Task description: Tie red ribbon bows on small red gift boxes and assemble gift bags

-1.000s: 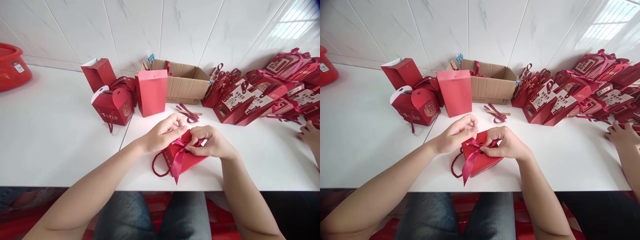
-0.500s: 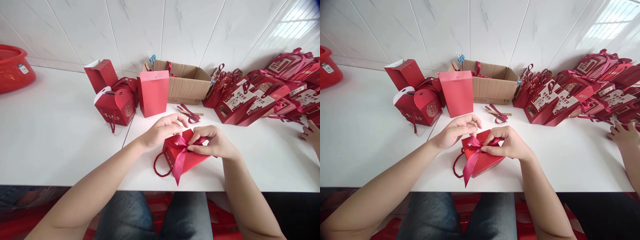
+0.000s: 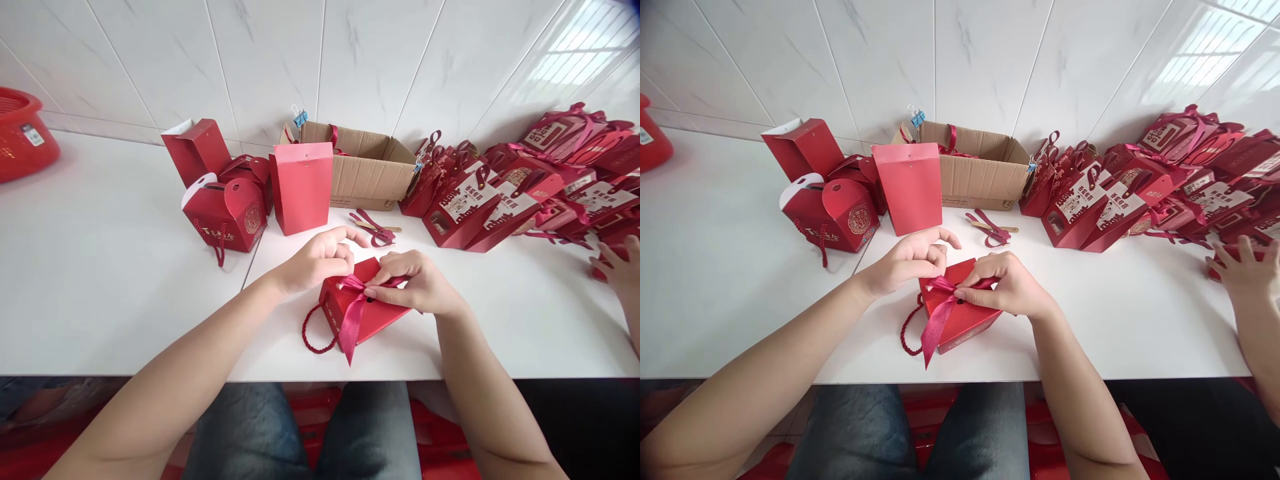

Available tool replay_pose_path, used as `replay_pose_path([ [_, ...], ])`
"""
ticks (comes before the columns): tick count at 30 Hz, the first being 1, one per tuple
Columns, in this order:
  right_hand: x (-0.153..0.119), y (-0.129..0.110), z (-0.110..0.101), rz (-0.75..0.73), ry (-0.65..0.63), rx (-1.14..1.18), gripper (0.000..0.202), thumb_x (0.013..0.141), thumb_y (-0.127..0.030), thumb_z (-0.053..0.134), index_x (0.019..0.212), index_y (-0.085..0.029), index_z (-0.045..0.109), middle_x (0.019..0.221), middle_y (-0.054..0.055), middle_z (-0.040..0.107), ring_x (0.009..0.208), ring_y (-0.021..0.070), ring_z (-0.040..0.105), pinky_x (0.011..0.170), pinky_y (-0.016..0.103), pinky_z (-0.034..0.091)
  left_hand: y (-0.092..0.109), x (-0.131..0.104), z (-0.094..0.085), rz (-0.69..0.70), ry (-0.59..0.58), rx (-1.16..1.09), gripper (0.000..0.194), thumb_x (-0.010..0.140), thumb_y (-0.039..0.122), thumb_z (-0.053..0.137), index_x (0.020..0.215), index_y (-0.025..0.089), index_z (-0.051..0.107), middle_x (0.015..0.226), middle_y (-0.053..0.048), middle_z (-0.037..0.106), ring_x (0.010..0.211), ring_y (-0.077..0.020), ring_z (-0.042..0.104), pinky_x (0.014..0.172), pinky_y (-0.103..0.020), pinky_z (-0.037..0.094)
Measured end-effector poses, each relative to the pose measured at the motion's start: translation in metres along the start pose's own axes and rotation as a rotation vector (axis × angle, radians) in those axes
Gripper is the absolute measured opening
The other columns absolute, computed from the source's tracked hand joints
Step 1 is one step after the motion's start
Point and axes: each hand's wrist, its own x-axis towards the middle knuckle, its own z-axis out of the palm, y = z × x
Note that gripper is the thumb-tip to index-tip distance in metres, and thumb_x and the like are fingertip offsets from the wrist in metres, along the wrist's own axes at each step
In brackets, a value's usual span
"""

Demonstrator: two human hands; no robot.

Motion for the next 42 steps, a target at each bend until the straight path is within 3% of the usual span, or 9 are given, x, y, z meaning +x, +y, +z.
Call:
replay_pose_path([
  [8,0.001,-0.001,-0.001,-0.003,-0.035,-0.005,0.008,0.077,-0.023,0.071,0.076,-0.015,0.075,0.061,0.002,0.066,0.052,0.0084,0.051,0.050,0.024,0.040,0.004,0.000,-0.002,-0.009,-0.029,0.073,0.036,0.068,0.011,0.047,0.103,0.015,0.049,0.054,0.006,0.050,0.053,-0.0105,0.040,0.054,-0.026,0.028],
  [23,0.002,0.000,0.000,-0.018,-0.049,-0.037,0.014,0.079,-0.028,0.069,0.072,-0.016,0.073,0.059,0.002,0.064,0.052,0.0095,0.050,0.051,0.025,0.041,0.003,0.001,0.003,-0.090,-0.022,0.036,0.031,0.064,0.011,0.044,0.094,0.018,0.041,0.052,0.009,0.037,0.048,-0.0090,0.028,0.048,-0.024,0.020],
  [31,-0.001,0.005,-0.002,0.129,0.002,0.117,0.022,0.075,-0.034,0.074,0.087,-0.017,0.074,0.069,0.003,0.066,0.057,0.0104,0.052,0.053,0.025,0.042,0.002,-0.001,0.001,-0.050,-0.048,0.021,0.024,0.071,0.014,0.045,0.094,0.016,0.051,0.052,0.008,0.034,0.049,-0.0083,0.025,0.050,-0.024,0.019],
  [35,-0.002,0.011,-0.004,0.152,0.102,0.266,0.024,0.079,-0.040,0.069,0.091,-0.019,0.071,0.057,-0.003,0.052,0.052,0.0084,0.044,0.051,0.023,0.037,0.004,-0.002,0.001,-0.023,-0.019,0.026,0.022,0.071,0.015,0.045,0.091,0.016,0.055,0.053,0.006,0.035,0.051,-0.0088,0.028,0.052,-0.025,0.021],
  [42,0.001,0.013,0.001,0.179,0.227,0.434,0.028,0.083,-0.046,0.062,0.089,-0.019,0.066,0.058,-0.004,0.042,0.050,0.0075,0.034,0.046,0.022,0.030,0.003,-0.002,0.000,0.007,0.012,0.039,0.023,0.070,0.016,0.047,0.091,0.016,0.056,0.059,0.004,0.041,0.056,-0.0106,0.036,0.056,-0.025,0.025],
])
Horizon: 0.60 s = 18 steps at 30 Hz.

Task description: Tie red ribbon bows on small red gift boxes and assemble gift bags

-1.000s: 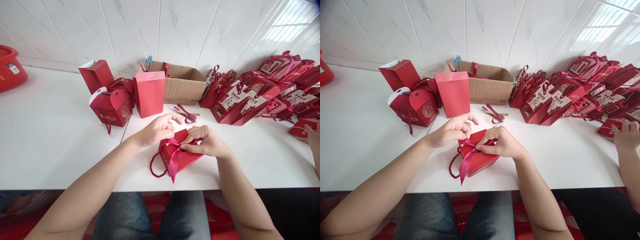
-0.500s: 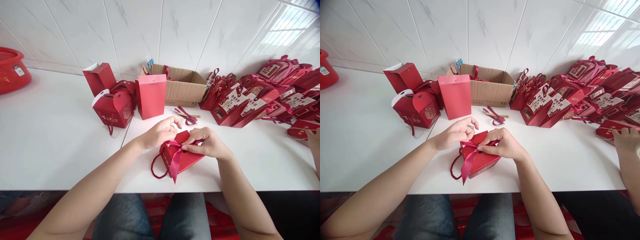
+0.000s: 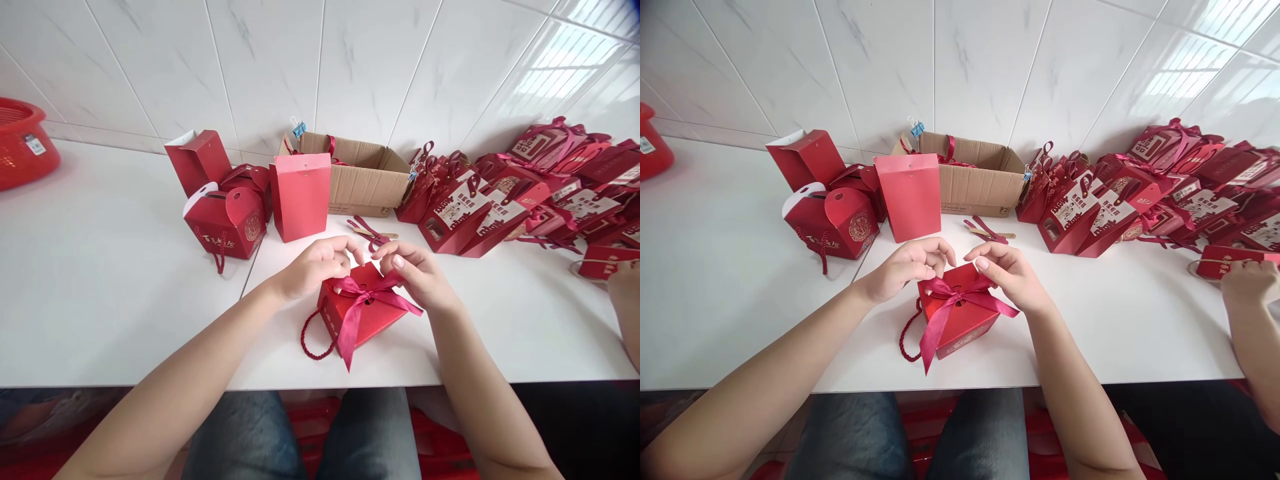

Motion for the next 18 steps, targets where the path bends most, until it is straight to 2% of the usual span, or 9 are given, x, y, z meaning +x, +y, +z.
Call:
replay_pose_path([
  [7,0.0018,0.0048,0.0037,-0.022,0.098,0.020,0.022,0.082,-0.041,0.065,0.095,-0.023,0.066,0.061,-0.005,0.037,0.054,0.0085,0.034,0.050,0.022,0.031,0.0001,0.0004,0.0005,0.013,0.012,0.014,0.014,0.074,0.020,0.051,0.086,0.015,0.056,0.059,0.004,0.042,0.053,-0.0088,0.034,0.054,-0.025,0.027],
  [9,0.0020,0.0055,0.0033,-0.034,0.132,0.014,0.022,0.082,-0.041,0.065,0.095,-0.023,0.066,0.063,-0.004,0.039,0.057,0.0097,0.036,0.051,0.023,0.034,-0.0004,0.0002,0.0000,0.023,0.016,0.030,0.012,0.076,0.022,0.053,0.086,0.015,0.057,0.062,0.003,0.045,0.055,-0.0090,0.036,0.054,-0.024,0.029],
  [12,0.0023,0.0062,0.0034,-0.058,0.117,0.010,0.024,0.079,-0.038,0.068,0.098,-0.024,0.064,0.068,-0.002,0.045,0.061,0.0109,0.041,0.055,0.024,0.038,-0.0016,0.0003,-0.0007,0.064,0.043,0.085,0.012,0.078,0.026,0.057,0.085,0.015,0.059,0.068,0.001,0.048,0.060,-0.0099,0.039,0.056,-0.025,0.032],
  [15,0.0023,0.0073,0.0034,-0.093,0.094,0.036,0.023,0.079,-0.034,0.069,0.099,-0.025,0.064,0.079,0.000,0.049,0.070,0.0121,0.046,0.062,0.025,0.042,-0.0034,0.0014,-0.0013,0.128,0.146,0.126,0.014,0.082,0.029,0.056,0.085,0.016,0.058,0.068,0.001,0.047,0.061,-0.0104,0.041,0.059,-0.025,0.034],
  [18,0.0019,0.0087,0.0018,-0.139,0.052,0.049,0.022,0.079,-0.030,0.068,0.100,-0.027,0.064,0.085,0.001,0.050,0.078,0.0137,0.049,0.068,0.027,0.044,-0.0056,0.0033,-0.0019,0.193,0.305,0.166,0.016,0.083,0.028,0.058,0.094,0.018,0.053,0.062,0.005,0.043,0.061,-0.0103,0.042,0.064,-0.026,0.035],
])
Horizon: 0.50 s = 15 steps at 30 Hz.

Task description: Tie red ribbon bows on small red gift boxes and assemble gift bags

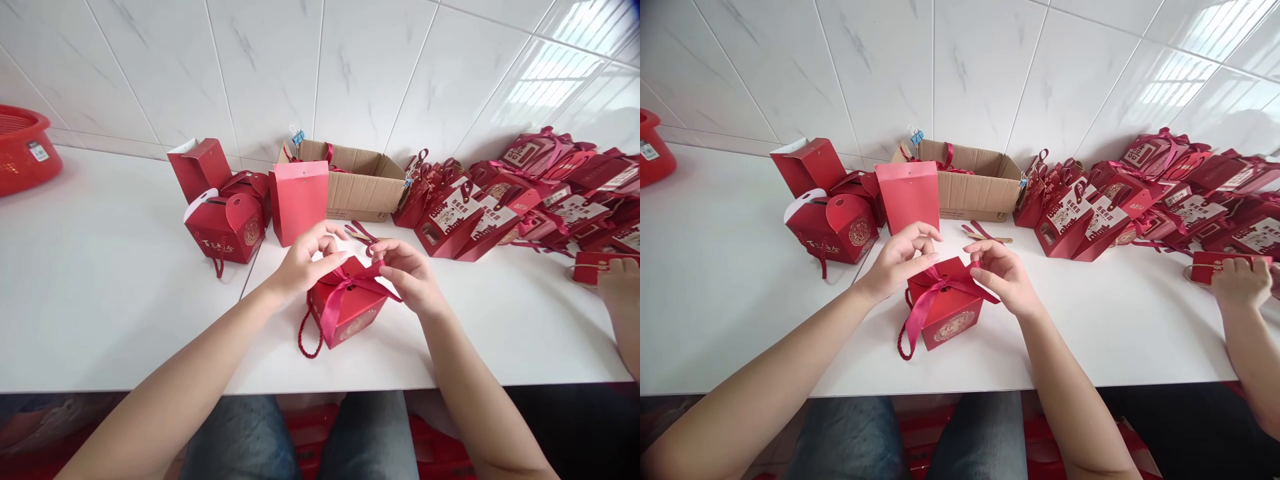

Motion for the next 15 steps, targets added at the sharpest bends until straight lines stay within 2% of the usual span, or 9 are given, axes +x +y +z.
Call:
replay_pose_path([
  [4,0.000,0.002,-0.001,0.001,-0.046,-0.036,0.026,0.077,-0.029,0.068,0.103,-0.027,0.062,0.088,0.003,0.051,0.079,0.0149,0.050,0.068,0.028,0.046,-0.003,0.002,0.000,0.029,0.100,0.042,0.029,0.080,0.024,0.061,0.104,0.019,0.047,0.067,0.006,0.046,0.064,-0.0105,0.044,0.067,-0.025,0.036],
  [7,0.002,0.003,0.002,0.032,0.031,-0.050,0.025,0.079,-0.026,0.065,0.103,-0.026,0.061,0.090,0.003,0.053,0.081,0.0147,0.052,0.071,0.028,0.047,-0.005,0.004,0.000,0.014,0.099,0.007,0.032,0.079,0.025,0.061,0.107,0.019,0.046,0.073,0.004,0.049,0.068,-0.0115,0.047,0.066,-0.025,0.037],
  [10,0.004,0.005,0.004,0.057,0.092,-0.067,0.025,0.078,-0.024,0.064,0.103,-0.024,0.059,0.092,0.003,0.054,0.083,0.0142,0.053,0.072,0.027,0.048,-0.010,0.003,0.002,0.005,0.086,-0.033,0.024,0.086,0.030,0.053,0.106,0.019,0.047,0.077,0.002,0.051,0.070,-0.0128,0.049,0.069,-0.026,0.039],
  [12,0.005,0.007,0.005,0.065,0.091,-0.067,0.026,0.077,-0.023,0.063,0.103,-0.023,0.058,0.092,0.002,0.056,0.080,0.0136,0.054,0.069,0.027,0.048,-0.016,0.002,0.006,0.041,0.101,-0.011,0.022,0.092,0.035,0.044,0.106,0.019,0.048,0.078,0.001,0.052,0.070,-0.0134,0.050,0.070,-0.027,0.040],
  [15,0.006,0.010,0.004,0.071,0.104,-0.042,0.026,0.077,-0.022,0.063,0.103,-0.023,0.059,0.091,0.002,0.056,0.077,0.0123,0.053,0.067,0.026,0.047,-0.028,0.001,0.012,0.170,0.168,0.108,0.028,0.095,0.042,0.038,0.109,0.020,0.048,0.088,-0.003,0.055,0.079,-0.0151,0.053,0.076,-0.029,0.041],
])
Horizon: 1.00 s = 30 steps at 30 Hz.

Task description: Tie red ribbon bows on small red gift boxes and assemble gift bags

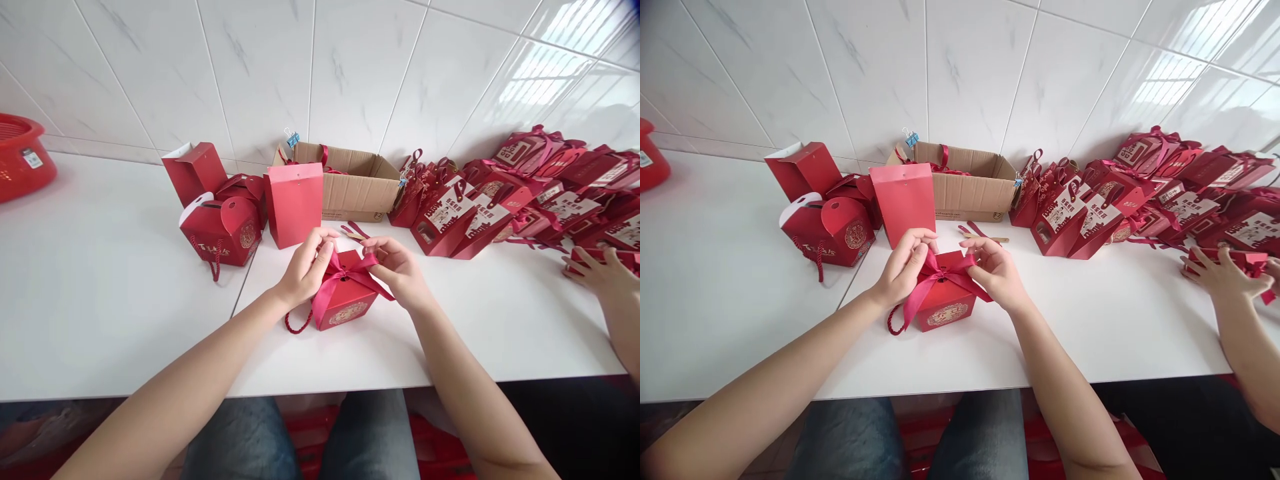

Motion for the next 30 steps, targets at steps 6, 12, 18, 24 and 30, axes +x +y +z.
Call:
replay_pose_path([
  [6,0.006,0.007,-0.010,0.053,0.044,0.032,0.031,0.071,-0.020,0.063,0.102,-0.023,0.059,0.112,0.005,0.058,0.089,0.0148,0.055,0.077,0.029,0.049,-0.021,0.000,0.006,-0.001,0.159,0.140,0.025,0.095,0.038,0.039,0.111,0.019,0.046,0.105,-0.009,0.055,0.097,-0.0174,0.053,0.085,-0.030,0.041],
  [12,0.013,0.019,-0.027,0.076,-0.067,0.102,0.041,0.070,-0.018,0.052,0.110,-0.025,0.057,0.131,0.005,0.053,0.114,0.0207,0.052,0.092,0.037,0.047,-0.025,0.003,0.004,-0.230,0.158,0.153,0.018,0.093,0.035,0.042,0.098,0.020,0.052,0.088,-0.002,0.060,0.077,-0.0150,0.054,0.073,-0.027,0.039],
  [18,0.013,0.025,-0.051,0.232,-0.703,-0.167,0.083,0.066,-0.025,0.074,0.140,-0.023,0.035,0.142,0.012,0.043,0.130,0.0288,0.041,0.104,0.046,0.039,-0.030,0.006,0.001,-0.336,0.196,0.091,0.027,0.089,0.040,0.047,0.073,0.019,0.052,0.069,0.002,0.055,0.068,-0.0143,0.050,0.064,-0.025,0.035],
  [24,0.009,0.024,-0.037,0.272,-0.666,-0.271,0.094,0.064,-0.037,0.080,0.142,-0.024,0.030,0.133,0.011,0.050,0.120,0.0281,0.052,0.101,0.044,0.045,-0.034,0.006,0.002,-0.309,0.230,0.063,0.033,0.089,0.042,0.046,0.065,0.019,0.049,0.059,0.003,0.044,0.059,-0.0125,0.043,0.057,-0.025,0.032],
  [30,0.012,0.035,-0.014,-0.027,-0.223,-0.362,0.092,0.061,-0.037,0.081,0.138,-0.026,0.032,0.137,0.012,0.044,0.124,0.0289,0.049,0.101,0.045,0.046,-0.039,0.010,-0.003,-0.246,0.357,0.010,0.033,0.088,0.053,0.044,0.089,0.021,0.053,0.087,-0.003,0.056,0.079,-0.0166,0.053,0.067,-0.028,0.041],
])
